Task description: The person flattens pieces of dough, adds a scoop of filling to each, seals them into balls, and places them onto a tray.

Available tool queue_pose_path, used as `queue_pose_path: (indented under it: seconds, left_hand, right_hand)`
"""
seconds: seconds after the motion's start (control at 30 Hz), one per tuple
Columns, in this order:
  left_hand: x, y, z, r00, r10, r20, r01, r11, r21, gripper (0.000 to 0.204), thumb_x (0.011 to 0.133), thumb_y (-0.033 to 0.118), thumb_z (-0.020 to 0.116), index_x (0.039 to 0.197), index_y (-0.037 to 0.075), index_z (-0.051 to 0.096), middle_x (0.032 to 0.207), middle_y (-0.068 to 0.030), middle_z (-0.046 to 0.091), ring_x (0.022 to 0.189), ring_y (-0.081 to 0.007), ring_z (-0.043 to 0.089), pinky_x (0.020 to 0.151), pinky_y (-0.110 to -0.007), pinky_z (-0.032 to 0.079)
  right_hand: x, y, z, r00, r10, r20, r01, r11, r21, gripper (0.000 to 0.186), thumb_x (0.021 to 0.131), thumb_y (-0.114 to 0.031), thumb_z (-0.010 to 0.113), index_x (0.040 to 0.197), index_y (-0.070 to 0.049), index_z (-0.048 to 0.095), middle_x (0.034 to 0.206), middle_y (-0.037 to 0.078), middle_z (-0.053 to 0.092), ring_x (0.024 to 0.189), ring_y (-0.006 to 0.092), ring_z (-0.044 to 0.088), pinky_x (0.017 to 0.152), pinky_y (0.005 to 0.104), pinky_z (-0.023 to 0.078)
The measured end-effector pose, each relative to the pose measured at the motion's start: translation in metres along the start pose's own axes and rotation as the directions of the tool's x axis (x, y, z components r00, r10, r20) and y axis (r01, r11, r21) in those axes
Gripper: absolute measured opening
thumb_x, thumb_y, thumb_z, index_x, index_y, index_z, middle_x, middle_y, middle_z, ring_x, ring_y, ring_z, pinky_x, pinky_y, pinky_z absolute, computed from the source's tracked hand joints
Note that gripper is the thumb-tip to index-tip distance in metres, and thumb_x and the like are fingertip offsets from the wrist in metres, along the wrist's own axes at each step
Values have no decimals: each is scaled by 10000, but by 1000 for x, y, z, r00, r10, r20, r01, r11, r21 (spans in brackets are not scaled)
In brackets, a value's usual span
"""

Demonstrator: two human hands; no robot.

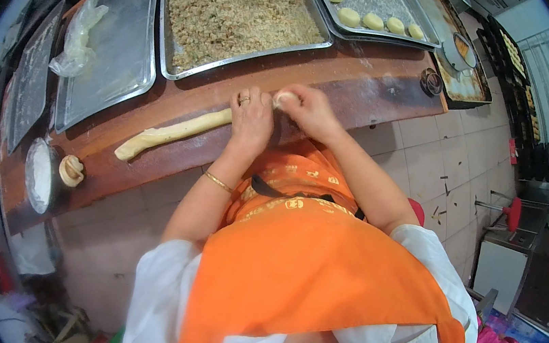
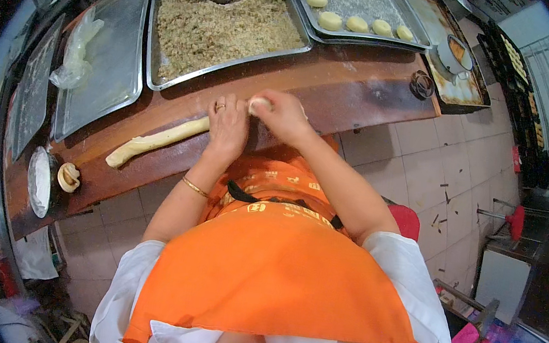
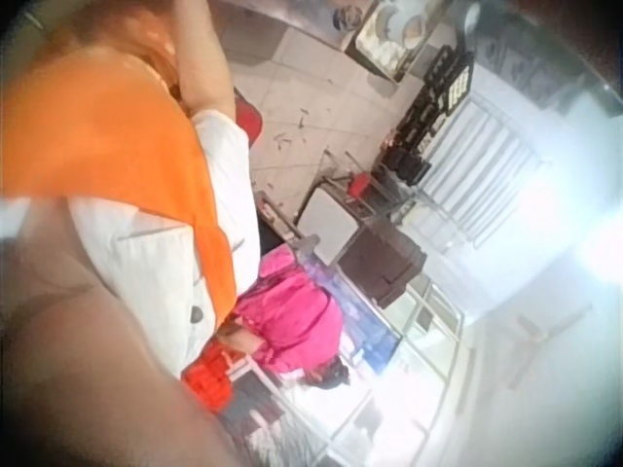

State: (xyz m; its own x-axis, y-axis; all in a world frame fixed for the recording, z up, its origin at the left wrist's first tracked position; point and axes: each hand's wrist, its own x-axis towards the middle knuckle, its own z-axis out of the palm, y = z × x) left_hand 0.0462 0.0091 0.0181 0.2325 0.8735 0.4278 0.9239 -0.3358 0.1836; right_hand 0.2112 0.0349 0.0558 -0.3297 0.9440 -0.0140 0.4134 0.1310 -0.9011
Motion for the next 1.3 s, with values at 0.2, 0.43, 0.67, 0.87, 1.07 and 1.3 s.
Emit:
queue_pose_path:
  seconds: [0.2, 0.43, 0.67, 0.87, 1.07, 1.3]
  left_hand:
    - [-1, 14, -36, 997, -27, 72, 33, 996, -80, 353, 778, 93, 620, 1114, -14, 600, 1036, -162, 555, 1042, -329, 528, 991, -475, 349]
    - [18, 8, -31, 1000, -22, -8, 20, 982, -187, 559, 747, 36, 620, 1295, -36, 535, 1194, -204, 568, 1198, -365, 504, 1049, -506, 336]
    - [83, 33, 2, 994, 76, 79, -36, 905, -423, 405, 825, 32, 566, 1223, -34, 587, 1146, -208, 630, 1137, -371, 575, 1032, -459, 406]
    - [108, 57, 50, 947, 306, -96, -320, 907, -273, 459, 908, 229, 605, 1301, -2, 550, 1297, -185, 581, 1313, -316, 481, 1095, -455, 351]
    - [106, 57, 59, 921, 390, 9, -389, 920, -43, 548, 925, 295, 614, 1383, 19, 492, 1461, -136, 482, 1418, -266, 372, 1163, -457, 263]
    - [100, 64, 44, 949, 313, 41, -302, 937, -174, 535, 929, 314, 602, 1371, 29, 503, 1438, -147, 491, 1421, -285, 357, 1160, -467, 266]
  right_hand:
    - [0, 19, -61, 999, -48, -19, 48, 998, -39, 191, 952, -128, 611, 1094, -13, 666, 971, 13, 643, 819, 83, 579, 711, 241, 491]
    - [-4, 28, -53, 944, -329, 41, 298, 789, -538, 176, 823, -143, 702, 946, -24, 661, 935, 172, 673, 828, 353, 665, 733, 403, 528]
    - [-1, 10, -64, 998, 58, -23, -62, 944, -325, 318, 832, -181, 701, 1106, -33, 635, 914, 165, 705, 836, 352, 684, 746, 415, 541]
    - [-26, 21, -99, 938, -21, -345, -60, 973, -224, 348, 919, -51, 608, 1265, -19, 585, 1040, 124, 713, 908, 159, 668, 796, 288, 529]
    - [-51, 34, -111, 919, 34, -394, -77, 993, -95, 324, 922, -36, 581, 1245, -17, 609, 1060, 96, 710, 933, 136, 655, 787, 260, 523]
    - [-58, 42, -106, 914, 10, -406, -28, 999, -38, 297, 930, -17, 568, 1222, 9, 616, 1078, 115, 698, 934, 145, 656, 796, 261, 529]
